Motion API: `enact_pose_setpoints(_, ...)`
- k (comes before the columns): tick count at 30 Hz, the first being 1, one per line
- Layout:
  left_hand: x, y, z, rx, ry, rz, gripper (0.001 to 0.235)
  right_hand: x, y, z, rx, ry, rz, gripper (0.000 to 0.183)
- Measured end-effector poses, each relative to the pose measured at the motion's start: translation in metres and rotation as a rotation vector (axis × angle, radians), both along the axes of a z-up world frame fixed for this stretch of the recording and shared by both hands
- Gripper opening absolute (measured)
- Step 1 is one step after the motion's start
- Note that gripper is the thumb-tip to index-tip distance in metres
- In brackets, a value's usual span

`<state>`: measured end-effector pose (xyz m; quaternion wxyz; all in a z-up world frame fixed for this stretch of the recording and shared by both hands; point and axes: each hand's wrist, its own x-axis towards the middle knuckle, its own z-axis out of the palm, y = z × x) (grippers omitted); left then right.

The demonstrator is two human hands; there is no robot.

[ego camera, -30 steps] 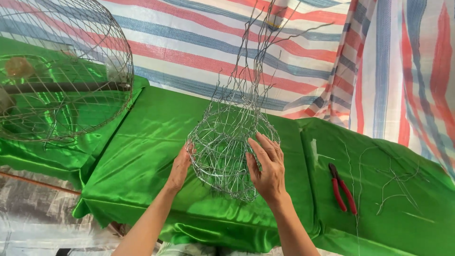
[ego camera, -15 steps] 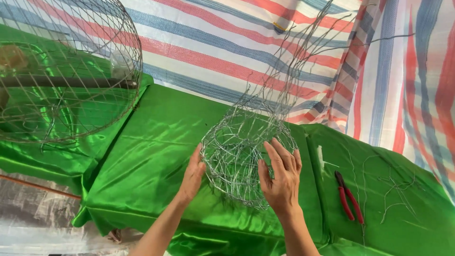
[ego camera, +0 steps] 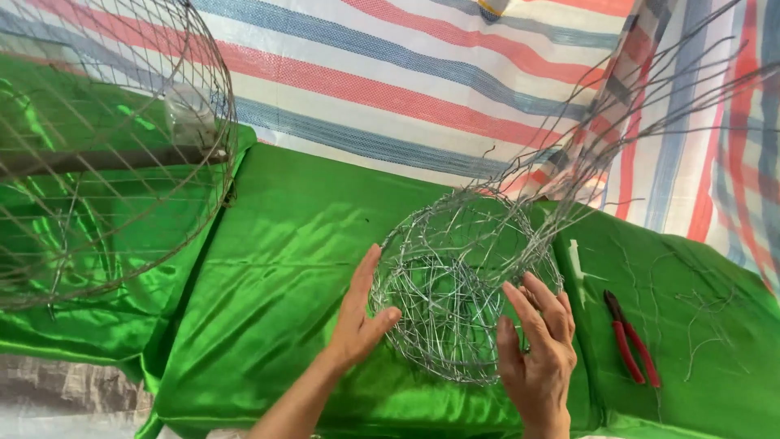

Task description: Assembling a wire mesh structure by manually bending and weaving individual metal wires.

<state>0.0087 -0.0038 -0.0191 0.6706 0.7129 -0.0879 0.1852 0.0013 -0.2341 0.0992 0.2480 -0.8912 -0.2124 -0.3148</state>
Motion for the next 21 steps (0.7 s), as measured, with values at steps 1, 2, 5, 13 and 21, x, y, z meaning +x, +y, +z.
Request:
enact_pose_setpoints(1, -0.001, -0.001, -0.002, -0.004, -0.033, 0.011, 0.088, -0.002, 0.000, 0.000, 0.004, 0.013, -0.018, 0.047)
enact_pose_setpoints(2, 0.000, 0.000, -0.004, 0.004, -0.029, 0.006, 0.088, -0.001, 0.002, -0.004, 0.012, 0.018, -0.023, 0.047)
enact_pose_setpoints(5, 0.000, 0.000, -0.009, -0.005, -0.024, 0.009, 0.087, -0.001, 0.003, -0.009, -0.012, -0.005, -0.023, 0.050)
enact_pose_setpoints(13, -0.004, 0.000, -0.002, 0.008, -0.072, -0.010, 0.089, -0.002, 0.001, -0.007, -0.059, -0.074, 0.011, 0.046)
enact_pose_setpoints(21, -0.006, -0.006, -0.006, 0.078, -0.054, 0.056, 0.085, 0.005, -0.013, -0.015, -0.072, -0.159, 0.114, 0.044)
